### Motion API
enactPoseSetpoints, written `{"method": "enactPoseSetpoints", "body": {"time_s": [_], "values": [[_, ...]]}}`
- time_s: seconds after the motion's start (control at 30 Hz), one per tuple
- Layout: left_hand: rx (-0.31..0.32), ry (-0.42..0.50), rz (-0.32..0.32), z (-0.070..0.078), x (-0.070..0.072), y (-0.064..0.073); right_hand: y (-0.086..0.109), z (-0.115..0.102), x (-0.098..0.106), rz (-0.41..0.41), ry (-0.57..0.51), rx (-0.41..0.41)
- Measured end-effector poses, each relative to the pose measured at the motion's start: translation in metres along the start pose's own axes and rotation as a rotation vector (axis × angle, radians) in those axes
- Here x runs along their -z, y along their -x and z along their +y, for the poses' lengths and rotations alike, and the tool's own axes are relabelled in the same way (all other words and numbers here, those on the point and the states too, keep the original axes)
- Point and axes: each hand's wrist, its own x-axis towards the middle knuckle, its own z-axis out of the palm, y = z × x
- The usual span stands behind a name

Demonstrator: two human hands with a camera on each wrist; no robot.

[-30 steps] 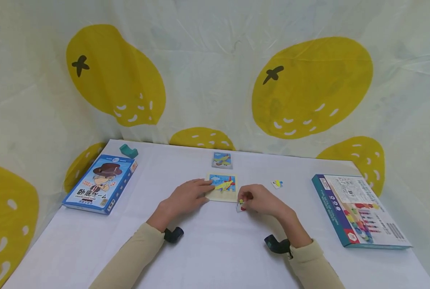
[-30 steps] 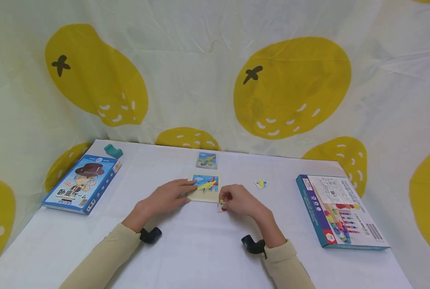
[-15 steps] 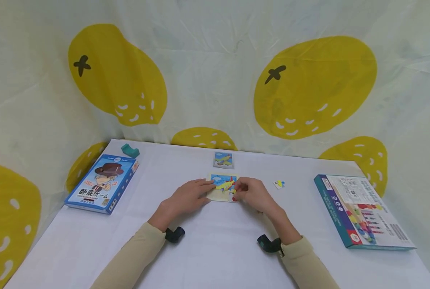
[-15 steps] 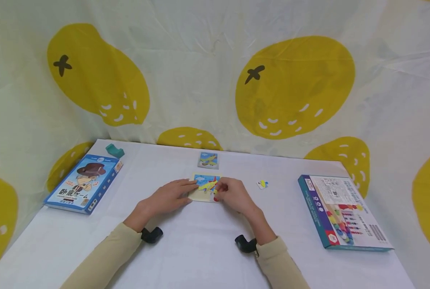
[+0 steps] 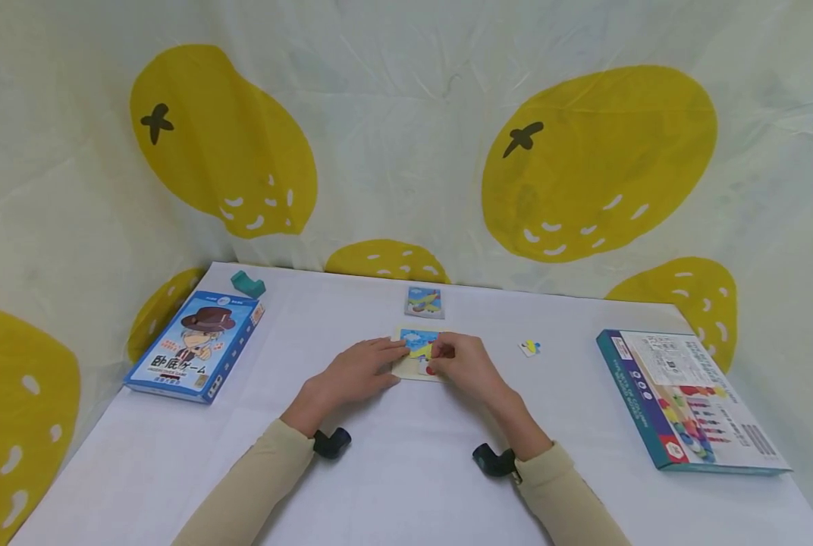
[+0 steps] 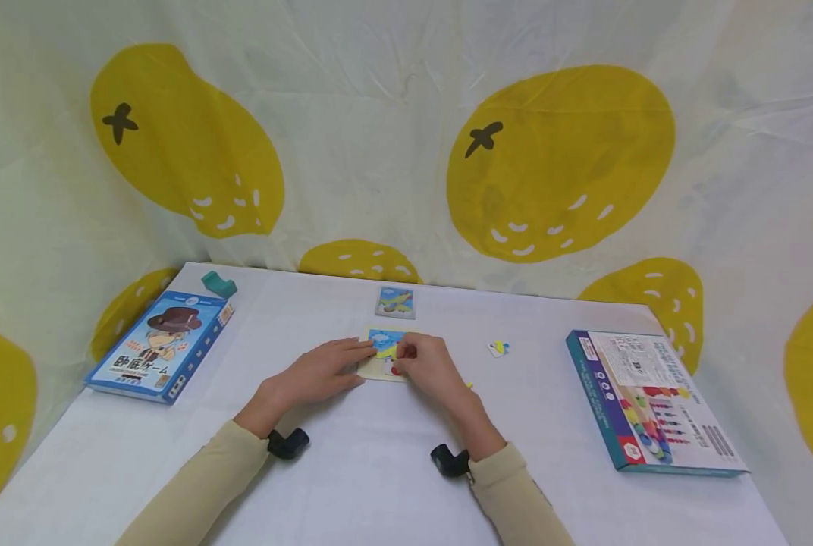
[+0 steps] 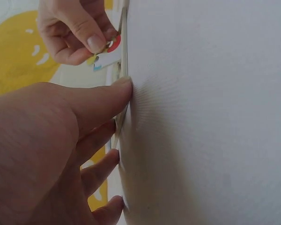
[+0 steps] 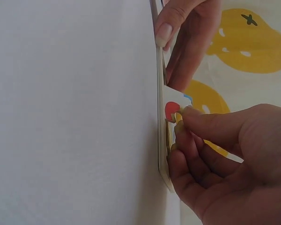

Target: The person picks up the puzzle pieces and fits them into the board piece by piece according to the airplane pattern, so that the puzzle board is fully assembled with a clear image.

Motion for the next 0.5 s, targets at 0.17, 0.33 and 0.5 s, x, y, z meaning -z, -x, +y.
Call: {"method": "enactPoseSetpoints", "body": {"time_s": [0.17,0.33,0.5], "values": [[0.005,0.02,-0.001,-0.001,0.0,0.0,-0.002,-0.005,-0.005,-0.002,0.043,0.011],[0.023,0.043,-0.006,-0.004,-0.002,-0.002,-0.003,-0.008,-0.012,0.011,0.049,-0.007],[0.026,0.06,0.0,-0.004,-0.003,-0.002,-0.006,-0.01,-0.018,0.025,0.055,-0.023]]}}
